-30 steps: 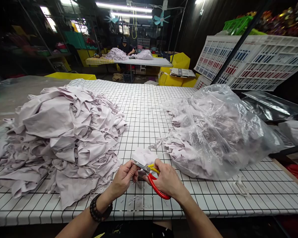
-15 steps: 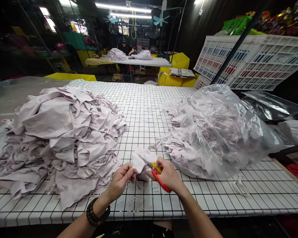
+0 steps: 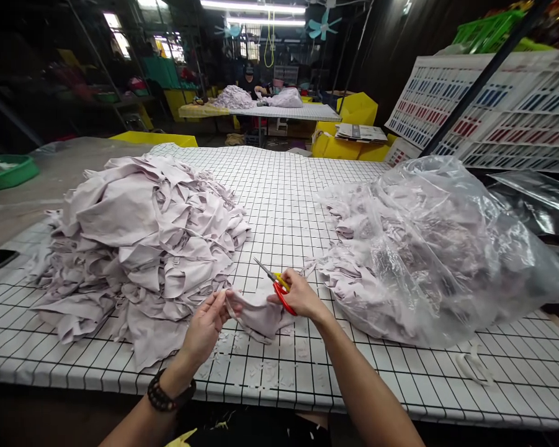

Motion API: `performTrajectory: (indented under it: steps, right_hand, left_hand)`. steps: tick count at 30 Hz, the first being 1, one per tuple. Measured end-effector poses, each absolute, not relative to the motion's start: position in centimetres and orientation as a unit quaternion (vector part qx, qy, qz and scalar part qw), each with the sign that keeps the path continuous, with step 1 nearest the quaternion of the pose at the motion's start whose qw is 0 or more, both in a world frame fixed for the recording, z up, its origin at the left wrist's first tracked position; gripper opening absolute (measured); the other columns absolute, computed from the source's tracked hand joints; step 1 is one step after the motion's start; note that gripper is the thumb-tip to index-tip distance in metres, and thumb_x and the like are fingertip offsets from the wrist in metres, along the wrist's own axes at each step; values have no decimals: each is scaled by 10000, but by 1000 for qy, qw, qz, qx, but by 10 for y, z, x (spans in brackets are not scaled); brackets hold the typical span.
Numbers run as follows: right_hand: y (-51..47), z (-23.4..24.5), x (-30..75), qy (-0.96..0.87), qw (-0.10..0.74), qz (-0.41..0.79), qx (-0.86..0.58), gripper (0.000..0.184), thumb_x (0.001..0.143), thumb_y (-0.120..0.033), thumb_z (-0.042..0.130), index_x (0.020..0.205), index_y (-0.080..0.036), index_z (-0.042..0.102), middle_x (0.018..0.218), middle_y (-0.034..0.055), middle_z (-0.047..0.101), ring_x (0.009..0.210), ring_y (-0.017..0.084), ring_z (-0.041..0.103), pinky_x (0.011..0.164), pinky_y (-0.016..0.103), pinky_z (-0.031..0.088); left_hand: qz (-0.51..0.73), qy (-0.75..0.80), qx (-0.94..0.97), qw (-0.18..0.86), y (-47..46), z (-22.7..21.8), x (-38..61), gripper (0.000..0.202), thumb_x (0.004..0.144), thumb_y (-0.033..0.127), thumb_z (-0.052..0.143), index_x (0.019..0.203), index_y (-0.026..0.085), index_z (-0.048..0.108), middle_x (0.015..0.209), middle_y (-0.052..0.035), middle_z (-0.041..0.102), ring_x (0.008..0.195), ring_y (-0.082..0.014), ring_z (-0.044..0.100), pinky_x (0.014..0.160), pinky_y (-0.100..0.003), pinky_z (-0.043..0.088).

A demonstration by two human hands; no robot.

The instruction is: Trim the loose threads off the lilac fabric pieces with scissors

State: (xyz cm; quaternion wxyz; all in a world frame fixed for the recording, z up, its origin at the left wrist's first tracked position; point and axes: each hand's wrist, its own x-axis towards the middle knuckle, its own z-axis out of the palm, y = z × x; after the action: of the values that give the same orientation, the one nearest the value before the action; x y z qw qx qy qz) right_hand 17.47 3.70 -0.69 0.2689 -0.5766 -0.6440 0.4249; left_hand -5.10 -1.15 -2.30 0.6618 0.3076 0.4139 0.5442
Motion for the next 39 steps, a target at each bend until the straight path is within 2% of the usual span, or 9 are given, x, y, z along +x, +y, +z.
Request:
performTrajectory:
  steps: [4,8,13,18,23,26,30,34,39]
  right_hand:
    - [-1,-25,172,-641,230,440,-585,416,611,-346,741,870,-217,441,773,-26,576,640,136,513,555,255,426]
    - [-19,-39,165,-618,305,415,-595,257,722,-323,637,819,-219,423,760,-9,585,660,150,531,575,272,434]
    - [26,2,192,-531,459,448,-554,341,691,-368,677,865,-210,430,870,33,611,700,145,576,618,269,474]
    - [85,39,208,-517,482,322,-630,343,726,-399,626,929,-217,417,997,57,622,778,153,591,675,286,478]
    - [44,3,196,-547,397,349,-649,296,637,-332,681,768,-214,443,708,2,625,625,171,578,583,293,458]
    - [-4,-32,185,-591,294,362,-658,219,679,-291,615,774,-233,426,711,-8,623,646,178,593,581,276,451]
    - [-26,-59,175,-620,322,320,-640,163,685,-229,530,830,-249,459,823,21,645,749,208,620,657,299,472]
    - [-6,-52,177,-595,358,329,-639,148,679,-305,526,750,-254,407,670,-2,607,627,196,599,598,288,477]
    - [9,-28,188,-546,420,305,-658,259,622,-449,576,746,-273,431,666,13,633,608,221,626,565,308,504]
  left_hand:
    - [542,417,253,684,3,-18,-52,240,840,356,610,986,166,602,1193,-68,572,850,-152,664,765,-280,542]
    - [518,420,279,690,9,-6,-51,268,834,346,623,1008,143,612,1098,-83,618,837,-171,681,723,-269,569]
    - [530,429,306,664,25,16,-54,292,817,336,641,1014,121,613,934,-67,663,664,-138,676,592,-234,564]
    - [514,411,367,658,71,20,-39,285,860,335,570,1062,134,580,985,-96,660,941,-197,655,877,-341,509]
    - [456,538,596,384,77,-12,-42,367,796,203,581,1160,170,549,1294,-132,512,1309,-274,359,1103,-456,247]
    - [307,465,762,329,46,-30,-46,476,755,71,486,1212,201,516,1248,-98,513,1214,-227,433,1070,-397,305]
    - [163,449,835,273,12,-43,-35,500,665,89,568,1149,213,534,1163,-82,525,1092,-239,465,967,-359,378]
    - [174,515,809,223,13,-56,-20,282,757,98,496,993,202,609,1033,-81,583,1007,-243,498,902,-368,385]
    - [296,496,741,343,28,-47,-13,274,879,172,393,988,208,642,977,-75,652,933,-205,574,840,-306,422]
